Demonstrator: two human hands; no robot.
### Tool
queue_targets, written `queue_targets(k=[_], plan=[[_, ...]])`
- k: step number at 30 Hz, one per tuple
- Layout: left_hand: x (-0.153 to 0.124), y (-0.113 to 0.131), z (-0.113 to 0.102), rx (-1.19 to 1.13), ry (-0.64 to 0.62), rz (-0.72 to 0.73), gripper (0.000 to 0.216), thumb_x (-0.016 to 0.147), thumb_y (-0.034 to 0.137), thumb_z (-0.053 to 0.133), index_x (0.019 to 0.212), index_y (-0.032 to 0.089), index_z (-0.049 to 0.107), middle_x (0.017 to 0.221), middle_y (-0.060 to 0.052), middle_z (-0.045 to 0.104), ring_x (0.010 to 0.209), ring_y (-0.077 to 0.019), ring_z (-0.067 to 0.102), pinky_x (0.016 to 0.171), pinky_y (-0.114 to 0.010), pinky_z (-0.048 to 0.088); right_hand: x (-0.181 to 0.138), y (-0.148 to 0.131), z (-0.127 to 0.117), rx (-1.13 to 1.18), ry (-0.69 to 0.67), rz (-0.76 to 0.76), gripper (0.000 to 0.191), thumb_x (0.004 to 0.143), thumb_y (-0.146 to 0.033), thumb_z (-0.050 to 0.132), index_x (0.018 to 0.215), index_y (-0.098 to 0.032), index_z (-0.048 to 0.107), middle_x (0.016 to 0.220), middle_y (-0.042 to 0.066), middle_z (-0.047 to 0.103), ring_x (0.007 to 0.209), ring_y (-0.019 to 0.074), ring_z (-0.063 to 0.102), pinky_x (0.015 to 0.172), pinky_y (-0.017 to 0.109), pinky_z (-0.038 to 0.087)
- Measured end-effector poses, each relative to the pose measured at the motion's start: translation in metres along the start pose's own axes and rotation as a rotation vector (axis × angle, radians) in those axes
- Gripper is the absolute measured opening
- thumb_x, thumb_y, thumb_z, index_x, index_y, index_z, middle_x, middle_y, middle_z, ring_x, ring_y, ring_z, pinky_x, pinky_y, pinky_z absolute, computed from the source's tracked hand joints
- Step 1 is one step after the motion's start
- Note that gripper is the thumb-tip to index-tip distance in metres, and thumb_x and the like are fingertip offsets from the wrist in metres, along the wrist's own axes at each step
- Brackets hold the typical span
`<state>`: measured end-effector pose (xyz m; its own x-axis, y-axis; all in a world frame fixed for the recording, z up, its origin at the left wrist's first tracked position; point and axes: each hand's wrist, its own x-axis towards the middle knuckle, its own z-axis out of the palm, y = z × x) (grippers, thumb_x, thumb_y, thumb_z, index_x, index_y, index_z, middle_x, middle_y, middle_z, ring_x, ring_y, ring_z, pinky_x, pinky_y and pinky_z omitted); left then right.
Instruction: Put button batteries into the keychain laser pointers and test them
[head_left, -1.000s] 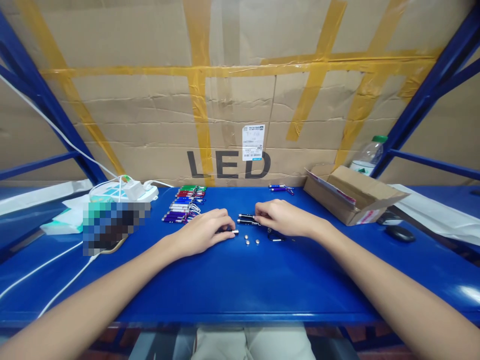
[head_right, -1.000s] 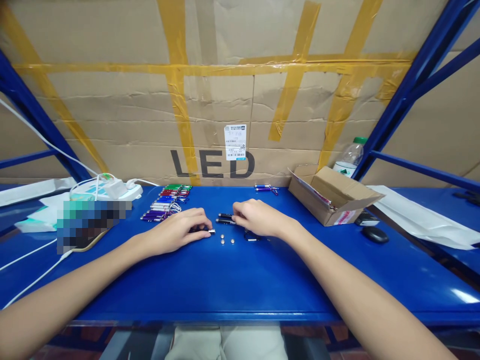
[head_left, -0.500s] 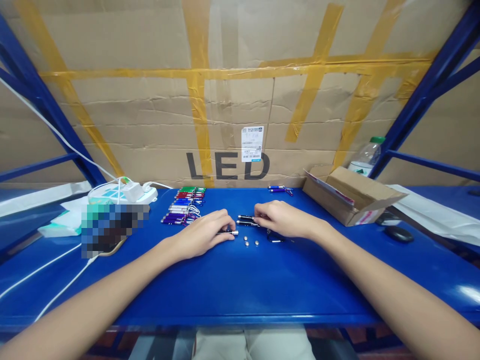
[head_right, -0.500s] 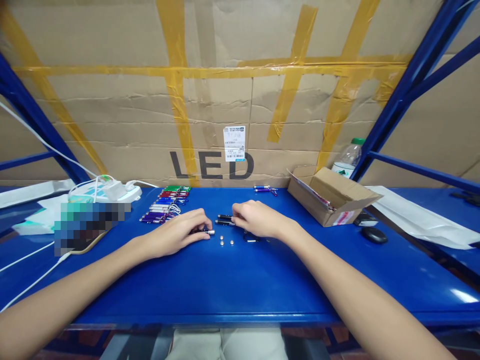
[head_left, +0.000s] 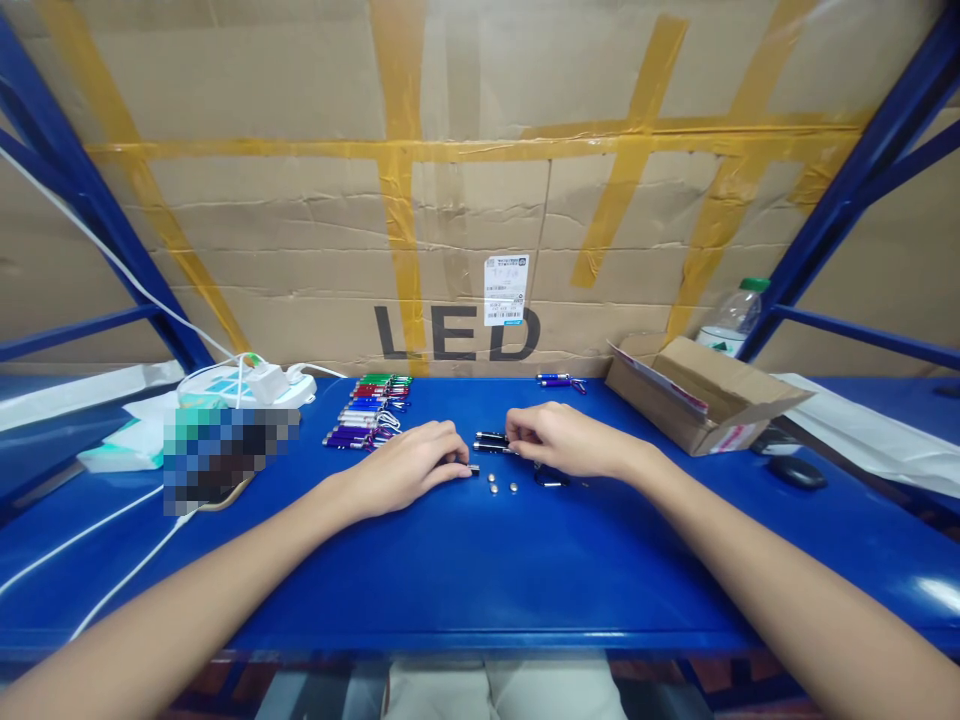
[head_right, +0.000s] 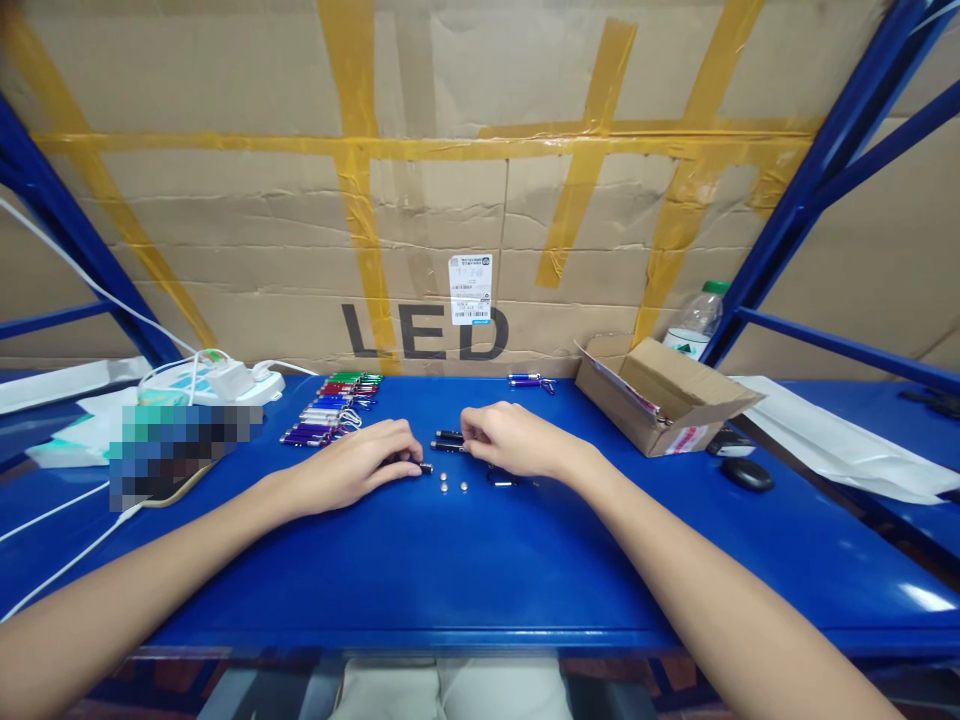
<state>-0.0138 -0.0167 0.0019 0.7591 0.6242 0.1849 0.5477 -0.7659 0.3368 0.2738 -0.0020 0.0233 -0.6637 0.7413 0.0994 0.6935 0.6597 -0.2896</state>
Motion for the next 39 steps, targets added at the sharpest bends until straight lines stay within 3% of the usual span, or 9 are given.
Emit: queue_targets(k=[9, 14, 19, 24, 33, 39], plan=[[-0.003, 0.004, -0.003, 0.044, 0.01, -0.044, 0.018, 0.109, 0.034, 0.056, 0.117, 0.023, 0.068, 0.113, -0.004, 0.067, 0.102, -0.0214, 0.067, 0.088, -0.034, 0.05, -0.003, -0.011, -0.006, 0.157, -0.076, -0.037, 0.011, 0.097, -0.031, 0.072, 0.098, -0.02, 0.068, 0.084, 0.0, 0.069, 0.073, 0.0162, 0.06, 0.068, 0.027, 0.039], [-0.004, 0.003, -0.004, 0.06, 0.001, -0.039, 0.019, 0.104, 0.027, 0.054, 0.117, 0.024, 0.068, 0.112, -0.004, 0.068, 0.098, -0.0209, 0.068, 0.084, -0.033, 0.05, -0.001, -0.02, 0.003, 0.168, -0.126, -0.114, 0.026, 0.093, -0.043, 0.08, 0.103, -0.021, 0.07, 0.1, 0.002, 0.071, 0.095, 0.0218, 0.064, 0.087, 0.033, 0.039], [-0.003, 0.006, -0.006, 0.034, -0.011, -0.033, 0.018, 0.098, 0.023, 0.057, 0.112, 0.023, 0.069, 0.109, -0.003, 0.068, 0.095, -0.0206, 0.067, 0.082, -0.032, 0.048, 0.002, -0.025, 0.013, 0.159, -0.161, -0.14, 0.021, 0.097, -0.04, 0.077, 0.102, -0.021, 0.068, 0.098, 0.001, 0.071, 0.099, 0.0231, 0.065, 0.092, 0.036, 0.036], [-0.003, 0.012, -0.011, -0.012, -0.042, -0.022, 0.016, 0.092, 0.019, 0.06, 0.105, 0.023, 0.068, 0.098, -0.001, 0.066, 0.084, -0.0189, 0.062, 0.075, -0.03, 0.046, 0.0, -0.025, 0.012, 0.225, -0.201, -0.153, 0.012, 0.099, -0.031, 0.074, 0.1, -0.021, 0.067, 0.092, -0.001, 0.072, 0.09, 0.0191, 0.067, 0.095, 0.035, 0.038], [-0.002, 0.018, -0.011, -0.079, -0.065, -0.017, 0.013, 0.086, 0.016, 0.064, 0.097, 0.022, 0.067, 0.09, 0.0, 0.065, 0.078, -0.0169, 0.059, 0.069, -0.027, 0.042, -0.001, -0.026, 0.003, 0.275, -0.249, -0.184, 0.005, 0.097, -0.02, 0.074, 0.099, -0.018, 0.069, 0.093, 0.0, 0.072, 0.081, 0.0154, 0.065, 0.076, 0.026, 0.046], [-0.003, 0.018, -0.009, -0.121, -0.066, -0.013, 0.014, 0.086, 0.015, 0.065, 0.098, 0.022, 0.068, 0.09, 0.001, 0.066, 0.078, -0.0161, 0.059, 0.068, -0.027, 0.043, -0.001, -0.027, 0.002, 0.312, -0.267, -0.195, 0.004, 0.097, -0.019, 0.073, 0.099, -0.018, 0.07, 0.094, 0.001, 0.073, 0.081, 0.0151, 0.065, 0.074, 0.025, 0.047]])
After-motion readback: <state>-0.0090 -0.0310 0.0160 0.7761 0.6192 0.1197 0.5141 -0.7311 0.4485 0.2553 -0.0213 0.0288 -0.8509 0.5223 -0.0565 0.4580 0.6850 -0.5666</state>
